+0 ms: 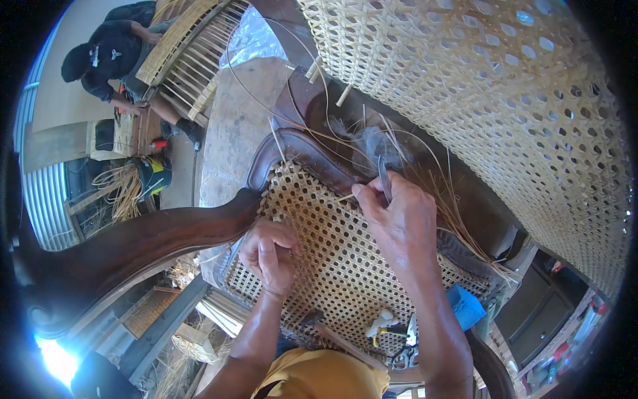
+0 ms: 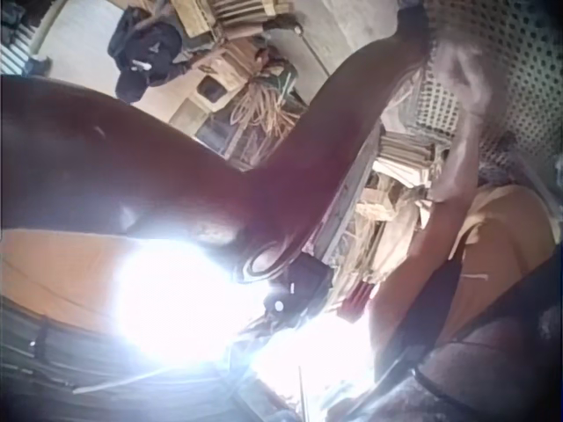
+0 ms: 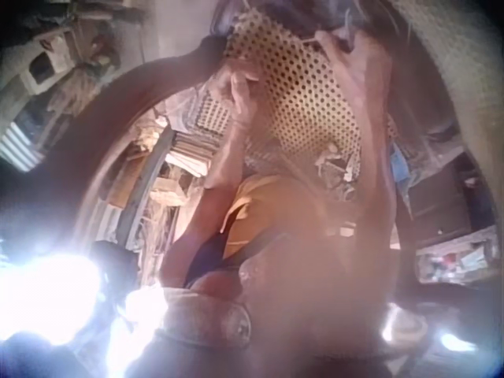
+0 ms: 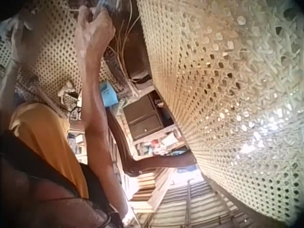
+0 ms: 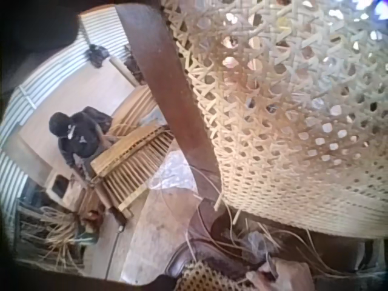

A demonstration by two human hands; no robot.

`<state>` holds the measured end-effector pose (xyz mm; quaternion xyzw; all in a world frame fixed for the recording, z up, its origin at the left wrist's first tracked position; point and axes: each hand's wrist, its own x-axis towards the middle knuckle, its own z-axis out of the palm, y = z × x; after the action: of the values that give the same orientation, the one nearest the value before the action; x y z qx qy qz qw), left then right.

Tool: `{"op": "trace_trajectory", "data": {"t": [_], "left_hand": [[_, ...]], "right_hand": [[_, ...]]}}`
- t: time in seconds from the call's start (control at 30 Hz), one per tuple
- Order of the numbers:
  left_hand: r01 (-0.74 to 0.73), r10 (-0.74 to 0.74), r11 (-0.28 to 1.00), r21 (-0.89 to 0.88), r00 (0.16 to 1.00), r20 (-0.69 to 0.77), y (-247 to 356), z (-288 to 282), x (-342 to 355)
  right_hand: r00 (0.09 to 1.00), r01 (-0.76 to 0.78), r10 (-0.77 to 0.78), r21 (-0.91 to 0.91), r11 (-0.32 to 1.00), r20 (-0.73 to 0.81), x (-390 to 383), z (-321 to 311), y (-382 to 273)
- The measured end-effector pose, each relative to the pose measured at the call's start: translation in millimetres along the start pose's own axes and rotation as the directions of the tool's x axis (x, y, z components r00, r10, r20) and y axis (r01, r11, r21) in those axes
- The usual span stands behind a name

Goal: Weaving rattan strands into the seat frame of a wooden chair.

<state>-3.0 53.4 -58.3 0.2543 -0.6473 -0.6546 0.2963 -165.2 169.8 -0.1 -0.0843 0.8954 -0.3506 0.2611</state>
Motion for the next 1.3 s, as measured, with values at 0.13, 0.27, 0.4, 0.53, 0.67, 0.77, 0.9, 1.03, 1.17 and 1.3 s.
{"op": "trace_trajectory", "data": {"t": [0.13, 0.27, 0.4, 0.53, 0.67, 0.77, 0.9, 1.03, 1.17, 1.3], "left_hand": [[-0.016, 0.01, 0.991, 0.13, 0.999, 0.052, 5, -2, 1], [0.028, -0.068, 0.969, 0.246, 0.986, 0.155, 19, -8, -8], [-0.032, -0.024, 0.95, 0.312, 0.985, 0.173, 19, -12, -21], [-0.036, -0.036, 0.931, 0.362, 0.981, 0.19, 16, -15, -23], [-0.025, -0.046, 0.91, 0.415, 0.986, 0.162, 15, -10, -22], [-0.063, -0.01, 0.904, 0.423, 0.986, 0.169, 13, -9, -22], [-0.104, 0.026, 0.899, 0.425, 0.982, 0.185, 11, -11, -22], [-0.091, 0.017, 0.893, 0.44, 0.985, 0.171, 13, -10, -23], [-0.097, 0.022, 0.891, 0.444, 0.985, 0.171, 11, -9, -22], [-0.108, 0.033, 0.885, 0.453, 0.985, 0.17, 11, -8, -22]], "right_hand": [[1.0, -0.001, 0.001, -0.028, 1.0, 0.011, 0, 2, 2], [1.0, -0.017, 0.018, -0.052, 0.999, 0.014, 0, 1, 0], [1.0, 0.014, -0.014, -0.073, 0.997, 0.001, 0, 2, 6], [0.999, 0.022, -0.021, -0.038, 0.999, 0.025, 1, 1, 5], [0.999, 0.038, -0.038, -0.037, 0.999, 0.024, -1, 0, 3], [0.999, 0.042, -0.041, -0.063, 0.997, 0.016, -1, 1, 6], [0.999, 0.027, -0.027, -0.023, 0.999, 0.019, -1, 1, 2], [0.998, 0.055, -0.055, -0.023, 0.998, -0.004, -2, 2, 4], [0.999, 0.037, -0.037, -0.017, 0.999, -0.011, -1, 3, 5], [1.0, 0.021, -0.021, -0.009, 1.0, 0.013, -1, -2, 1]]}}
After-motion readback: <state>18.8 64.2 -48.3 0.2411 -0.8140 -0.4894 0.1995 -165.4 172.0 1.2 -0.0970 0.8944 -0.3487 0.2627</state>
